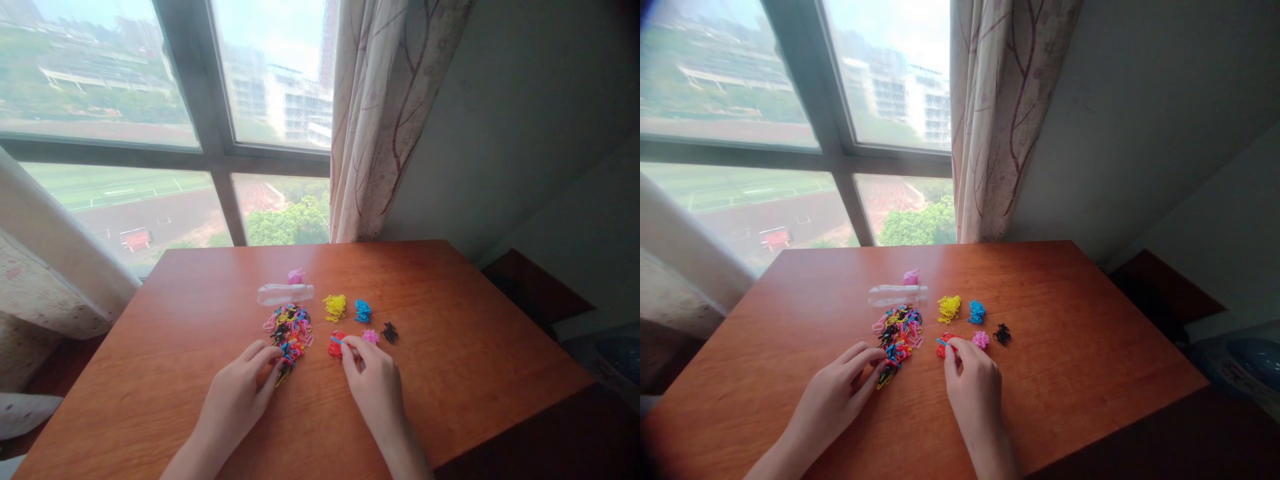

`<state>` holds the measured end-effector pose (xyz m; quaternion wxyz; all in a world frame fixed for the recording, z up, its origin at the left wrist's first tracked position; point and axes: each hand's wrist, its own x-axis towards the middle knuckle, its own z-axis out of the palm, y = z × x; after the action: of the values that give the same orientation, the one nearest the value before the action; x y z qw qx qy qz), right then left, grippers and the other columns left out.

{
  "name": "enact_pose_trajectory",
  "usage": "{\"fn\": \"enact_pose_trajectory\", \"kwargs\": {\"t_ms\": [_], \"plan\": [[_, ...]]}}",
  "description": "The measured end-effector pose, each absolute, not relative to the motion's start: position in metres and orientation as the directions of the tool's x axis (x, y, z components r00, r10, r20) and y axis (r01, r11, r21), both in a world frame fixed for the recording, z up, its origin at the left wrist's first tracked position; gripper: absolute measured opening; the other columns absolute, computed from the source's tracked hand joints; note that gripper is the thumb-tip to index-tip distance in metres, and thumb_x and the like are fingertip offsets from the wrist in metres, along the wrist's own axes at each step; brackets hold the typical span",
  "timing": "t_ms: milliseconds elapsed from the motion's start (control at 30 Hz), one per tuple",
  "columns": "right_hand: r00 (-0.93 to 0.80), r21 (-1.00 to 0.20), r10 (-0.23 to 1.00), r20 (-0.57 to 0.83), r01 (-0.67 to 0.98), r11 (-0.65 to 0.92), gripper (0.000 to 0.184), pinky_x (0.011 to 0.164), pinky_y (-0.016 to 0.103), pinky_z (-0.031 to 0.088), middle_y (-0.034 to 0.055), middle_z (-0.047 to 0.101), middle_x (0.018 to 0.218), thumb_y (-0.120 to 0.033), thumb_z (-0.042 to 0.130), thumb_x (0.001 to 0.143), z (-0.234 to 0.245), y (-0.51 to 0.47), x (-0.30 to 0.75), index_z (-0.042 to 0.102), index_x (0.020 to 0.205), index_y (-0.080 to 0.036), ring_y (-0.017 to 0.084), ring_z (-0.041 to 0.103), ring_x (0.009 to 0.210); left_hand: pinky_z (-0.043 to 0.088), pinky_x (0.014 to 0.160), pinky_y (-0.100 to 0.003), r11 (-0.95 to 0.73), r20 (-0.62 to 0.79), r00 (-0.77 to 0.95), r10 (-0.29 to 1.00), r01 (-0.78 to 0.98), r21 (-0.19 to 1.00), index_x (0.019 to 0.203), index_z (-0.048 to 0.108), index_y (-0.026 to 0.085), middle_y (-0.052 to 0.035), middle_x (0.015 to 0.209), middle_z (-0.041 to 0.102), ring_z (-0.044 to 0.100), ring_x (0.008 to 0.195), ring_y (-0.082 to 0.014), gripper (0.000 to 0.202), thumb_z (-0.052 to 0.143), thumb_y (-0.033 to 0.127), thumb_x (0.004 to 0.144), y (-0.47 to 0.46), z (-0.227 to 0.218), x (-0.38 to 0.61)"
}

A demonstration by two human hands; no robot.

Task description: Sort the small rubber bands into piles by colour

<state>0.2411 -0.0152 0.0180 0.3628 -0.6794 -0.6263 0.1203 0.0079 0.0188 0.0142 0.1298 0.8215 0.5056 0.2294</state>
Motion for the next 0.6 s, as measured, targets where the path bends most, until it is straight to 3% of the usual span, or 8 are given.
{"fn": "enact_pose_trajectory", "kwargs": {"t_ms": [233, 600], "plan": [[0.368, -0.636, 0.876, 0.312, 0.766, -0.095, 0.029, 0.063, 0.028, 0.048, 0.0066, 0.074, 0.080, -0.041, 0.052, 0.093, 0.009, -0.025, 0.305, 0.072, 0.091, -0.021, 0.020, 0.068, 0.067, 0.047, 0.060, -0.021, -0.459, 0.219, 0.404, 0.888, 0.771, 0.441, 0.094, 0.065, 0.026, 0.0016, 0.083, 0.065, 0.065, 0.065, -0.0125, 0.021, 0.044, 0.029, 0.095, 0.019, 0.012, 0.009], [0.263, -0.492, 0.924, 0.276, 0.865, -0.099, 0.020, 0.069, 0.025, 0.044, 0.0020, 0.074, 0.083, -0.028, 0.053, 0.090, 0.021, 0.041, 0.322, 0.072, 0.094, -0.024, 0.018, 0.067, 0.074, 0.047, 0.060, -0.020, -0.479, 0.245, 0.412, 0.878, 0.741, 0.470, 0.094, 0.064, 0.026, 0.0018, 0.085, 0.065, 0.064, 0.063, -0.0111, 0.020, 0.044, 0.029, 0.095, 0.021, 0.011, 0.007]]}}
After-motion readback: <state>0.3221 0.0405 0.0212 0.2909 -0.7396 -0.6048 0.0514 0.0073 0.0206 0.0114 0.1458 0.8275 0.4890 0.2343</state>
